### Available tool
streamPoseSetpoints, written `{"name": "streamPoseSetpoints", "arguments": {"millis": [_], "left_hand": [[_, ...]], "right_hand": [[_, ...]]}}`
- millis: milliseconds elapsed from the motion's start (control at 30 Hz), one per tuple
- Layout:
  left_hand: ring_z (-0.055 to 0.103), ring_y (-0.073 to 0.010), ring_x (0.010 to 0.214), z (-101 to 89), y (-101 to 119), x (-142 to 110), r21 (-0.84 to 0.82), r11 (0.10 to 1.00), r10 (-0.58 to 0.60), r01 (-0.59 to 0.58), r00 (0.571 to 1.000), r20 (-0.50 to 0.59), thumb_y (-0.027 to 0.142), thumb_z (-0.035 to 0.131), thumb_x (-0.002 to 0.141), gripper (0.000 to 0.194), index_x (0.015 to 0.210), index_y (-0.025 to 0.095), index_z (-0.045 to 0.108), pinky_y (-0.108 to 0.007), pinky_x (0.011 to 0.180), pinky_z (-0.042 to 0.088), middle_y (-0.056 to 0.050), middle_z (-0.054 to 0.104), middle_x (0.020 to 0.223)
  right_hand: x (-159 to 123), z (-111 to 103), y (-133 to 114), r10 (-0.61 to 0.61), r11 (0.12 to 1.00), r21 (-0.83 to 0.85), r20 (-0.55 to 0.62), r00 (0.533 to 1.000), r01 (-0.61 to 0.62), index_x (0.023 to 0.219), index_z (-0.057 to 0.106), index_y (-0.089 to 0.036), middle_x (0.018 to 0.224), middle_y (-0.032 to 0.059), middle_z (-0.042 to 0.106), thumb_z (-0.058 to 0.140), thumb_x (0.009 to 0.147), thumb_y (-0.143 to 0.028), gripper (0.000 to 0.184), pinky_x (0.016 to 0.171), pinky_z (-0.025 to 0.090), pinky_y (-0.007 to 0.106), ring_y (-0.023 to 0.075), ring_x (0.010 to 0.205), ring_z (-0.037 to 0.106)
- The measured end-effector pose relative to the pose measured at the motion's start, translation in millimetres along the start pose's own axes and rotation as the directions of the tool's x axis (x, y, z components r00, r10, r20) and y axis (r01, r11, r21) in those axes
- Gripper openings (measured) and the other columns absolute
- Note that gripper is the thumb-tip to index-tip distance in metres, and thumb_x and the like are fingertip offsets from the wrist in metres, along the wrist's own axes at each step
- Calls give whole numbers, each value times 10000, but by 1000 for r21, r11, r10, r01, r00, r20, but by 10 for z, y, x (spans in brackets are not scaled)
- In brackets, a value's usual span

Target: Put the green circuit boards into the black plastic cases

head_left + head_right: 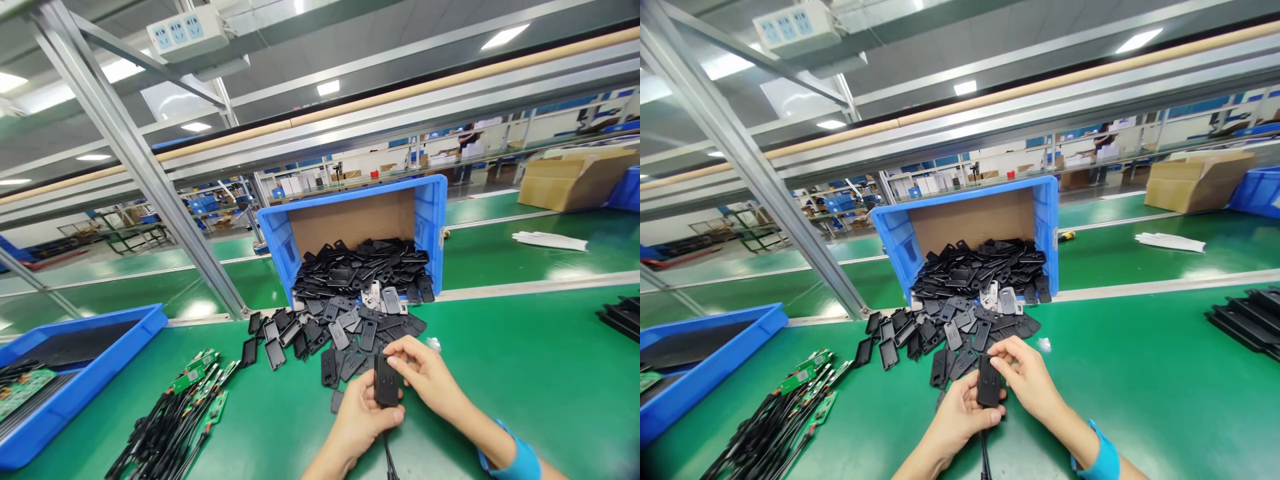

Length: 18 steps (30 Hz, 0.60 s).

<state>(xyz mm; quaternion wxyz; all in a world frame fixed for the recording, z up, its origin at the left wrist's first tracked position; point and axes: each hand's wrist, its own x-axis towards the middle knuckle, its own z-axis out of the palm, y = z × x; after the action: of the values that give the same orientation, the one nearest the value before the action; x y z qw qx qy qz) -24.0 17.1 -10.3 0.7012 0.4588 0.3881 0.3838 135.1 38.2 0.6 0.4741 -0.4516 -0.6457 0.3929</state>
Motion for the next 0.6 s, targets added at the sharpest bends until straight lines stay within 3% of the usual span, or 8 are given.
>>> {"name": "streamPoseSetpoints", "arguments": {"millis": [100, 200, 333, 467, 600], "left_hand": [[623, -134, 704, 21, 0, 3, 8, 1000, 18, -18, 1000, 0, 187, 818, 536, 546, 1041, 137, 617, -218, 616, 497, -81, 691, 865], [602, -112, 614, 57, 36, -2, 26, 1000, 14, -13, 1000, -15, 225, 797, 576, 475, 1005, 121, 621, -205, 541, 483, -74, 680, 828], [602, -102, 595, 80, 91, -18, 71, 996, 54, -54, 999, -3, 267, 744, 651, 407, 1011, 125, 616, -171, 487, 452, -65, 661, 819], [621, -105, 603, 62, 75, -28, 76, 994, 76, -77, 997, 8, 285, 722, 670, 508, 1129, 140, 561, -171, 519, 475, -61, 663, 795], [594, -85, 494, 89, 22, -9, 55, 996, 72, -71, 997, -25, 302, 720, 654, 444, 1029, 103, 588, -157, 451, 451, -60, 661, 723]], "right_hand": [[13, 24, 23, 8, 998, 58, -16, 1000, -7, 845, 612, -186, 748, 4, 526, 561, 811, -385, 208, 500, 486, 229, 130, 633, 533], [21, 44, 40, 95, 980, 174, 0, 995, -94, 850, 546, -187, 713, -33, 483, 618, 766, -402, 242, 496, 472, 216, 106, 588, 525], [4, 50, 8, 206, 924, 307, 109, 973, -230, 951, 493, -204, 771, -44, 495, 603, 764, -469, 343, 453, 422, 199, 72, 507, 515], [-18, 50, -46, 215, 917, 281, 247, 945, -282, 810, 549, -165, 701, -21, 544, 503, 830, -502, 341, 489, 402, 196, 83, 537, 515], [-35, 98, -20, 188, 967, 141, 177, 966, -214, 688, 530, -173, 568, -38, 498, 451, 841, -533, 399, 472, 409, 214, 99, 481, 480]]}}
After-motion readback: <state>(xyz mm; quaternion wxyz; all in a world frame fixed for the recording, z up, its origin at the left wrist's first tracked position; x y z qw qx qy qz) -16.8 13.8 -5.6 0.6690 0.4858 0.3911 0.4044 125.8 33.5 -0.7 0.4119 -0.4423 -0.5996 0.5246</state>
